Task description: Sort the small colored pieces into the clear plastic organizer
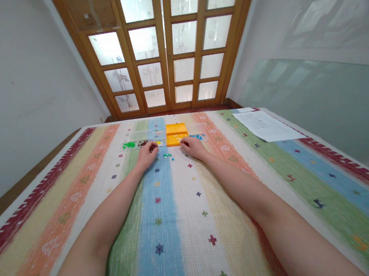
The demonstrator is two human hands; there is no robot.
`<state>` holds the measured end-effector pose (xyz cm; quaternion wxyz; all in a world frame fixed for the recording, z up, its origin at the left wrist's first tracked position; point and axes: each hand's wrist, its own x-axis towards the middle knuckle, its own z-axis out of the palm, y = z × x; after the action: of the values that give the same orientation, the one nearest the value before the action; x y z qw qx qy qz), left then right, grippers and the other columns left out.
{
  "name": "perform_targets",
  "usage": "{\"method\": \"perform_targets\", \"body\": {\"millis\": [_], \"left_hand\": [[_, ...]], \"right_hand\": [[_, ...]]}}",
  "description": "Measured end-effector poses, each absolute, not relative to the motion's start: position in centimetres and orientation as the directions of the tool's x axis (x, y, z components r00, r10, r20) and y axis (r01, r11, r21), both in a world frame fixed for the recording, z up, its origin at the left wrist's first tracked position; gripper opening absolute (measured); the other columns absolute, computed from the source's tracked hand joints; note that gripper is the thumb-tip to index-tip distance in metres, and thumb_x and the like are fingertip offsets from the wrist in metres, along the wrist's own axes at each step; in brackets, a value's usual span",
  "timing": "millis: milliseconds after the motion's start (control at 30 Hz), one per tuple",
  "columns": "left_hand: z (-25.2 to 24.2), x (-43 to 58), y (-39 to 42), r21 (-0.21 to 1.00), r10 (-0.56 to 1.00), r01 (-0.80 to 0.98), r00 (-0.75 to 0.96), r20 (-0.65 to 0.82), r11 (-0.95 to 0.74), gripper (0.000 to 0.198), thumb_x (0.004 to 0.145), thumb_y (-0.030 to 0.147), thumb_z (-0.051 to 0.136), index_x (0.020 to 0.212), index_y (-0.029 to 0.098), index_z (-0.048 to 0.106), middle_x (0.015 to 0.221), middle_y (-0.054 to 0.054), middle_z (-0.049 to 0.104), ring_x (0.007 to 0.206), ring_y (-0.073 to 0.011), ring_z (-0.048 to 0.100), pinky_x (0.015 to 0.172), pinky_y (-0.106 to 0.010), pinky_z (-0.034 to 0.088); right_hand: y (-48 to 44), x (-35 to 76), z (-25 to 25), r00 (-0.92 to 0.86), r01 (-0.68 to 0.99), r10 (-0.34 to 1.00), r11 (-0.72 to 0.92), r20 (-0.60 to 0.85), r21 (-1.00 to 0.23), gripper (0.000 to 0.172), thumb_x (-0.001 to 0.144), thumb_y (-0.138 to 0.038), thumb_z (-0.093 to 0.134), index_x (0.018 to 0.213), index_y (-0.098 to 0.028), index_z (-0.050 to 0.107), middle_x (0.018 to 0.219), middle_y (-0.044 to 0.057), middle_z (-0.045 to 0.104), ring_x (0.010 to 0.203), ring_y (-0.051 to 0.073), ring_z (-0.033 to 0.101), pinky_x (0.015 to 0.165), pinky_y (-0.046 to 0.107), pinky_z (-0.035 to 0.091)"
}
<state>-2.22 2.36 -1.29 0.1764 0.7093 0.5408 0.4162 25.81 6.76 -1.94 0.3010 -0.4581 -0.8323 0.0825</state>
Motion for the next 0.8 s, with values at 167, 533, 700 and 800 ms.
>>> {"method": "perform_targets", "body": {"millis": [167, 533, 700, 800], "left_hand": [[-2.6, -4.6, 4.3, 0.805, 0.911, 0.527, -0.13, 0.392, -0.271, 0.018, 0.089, 0.027, 0.053, 0.101, 0.021, 0.065, 0.084, -0.001, 0.066, 0.071, -0.0155, 0.06, 0.071, -0.028, 0.05], [-3.3, -6.2, 5.5, 0.933, 0.922, 0.309, -0.275, 0.273, -0.184, 0.039, 0.093, 0.029, 0.054, 0.129, 0.016, 0.06, 0.111, -0.009, 0.075, 0.067, -0.0115, 0.062, 0.069, -0.026, 0.053], [-3.5, -6.1, 5.5, 0.913, 0.921, 0.357, -0.249, 0.299, -0.2, 0.035, 0.094, 0.029, 0.054, 0.126, 0.018, 0.063, 0.11, -0.009, 0.075, 0.068, -0.0137, 0.063, 0.07, -0.028, 0.054], [-3.6, -5.9, 5.4, 0.879, 0.921, 0.423, -0.205, 0.331, -0.222, 0.032, 0.094, 0.03, 0.055, 0.121, 0.018, 0.067, 0.105, -0.007, 0.074, 0.071, -0.0152, 0.065, 0.072, -0.029, 0.054]], "right_hand": [[6.8, 25.7, -2.0, -0.4, 0.711, 0.812, 0.568, 0.426, -0.416, 0.017, 0.097, -0.024, 0.056, 0.098, -0.022, 0.073, 0.096, 0.005, 0.075, 0.088, 0.02, 0.063, 0.078, 0.027, 0.041], [5.3, 24.8, -0.5, -0.506, 0.683, 0.755, 0.646, 0.418, -0.341, 0.019, 0.1, -0.026, 0.054, 0.097, -0.021, 0.072, 0.097, 0.007, 0.073, 0.09, 0.021, 0.062, 0.081, 0.029, 0.04], [3.6, 22.3, 0.2, -0.641, 0.586, 0.65, 0.758, 0.408, -0.286, 0.02, 0.101, -0.028, 0.054, 0.104, -0.022, 0.073, 0.1, 0.007, 0.072, 0.097, 0.022, 0.061, 0.088, 0.032, 0.041], [2.8, 21.3, 0.2, -0.728, 0.543, 0.584, 0.811, 0.359, -0.218, 0.021, 0.1, -0.031, 0.058, 0.112, -0.023, 0.073, 0.106, 0.009, 0.07, 0.101, 0.023, 0.06, 0.092, 0.034, 0.041]]}}
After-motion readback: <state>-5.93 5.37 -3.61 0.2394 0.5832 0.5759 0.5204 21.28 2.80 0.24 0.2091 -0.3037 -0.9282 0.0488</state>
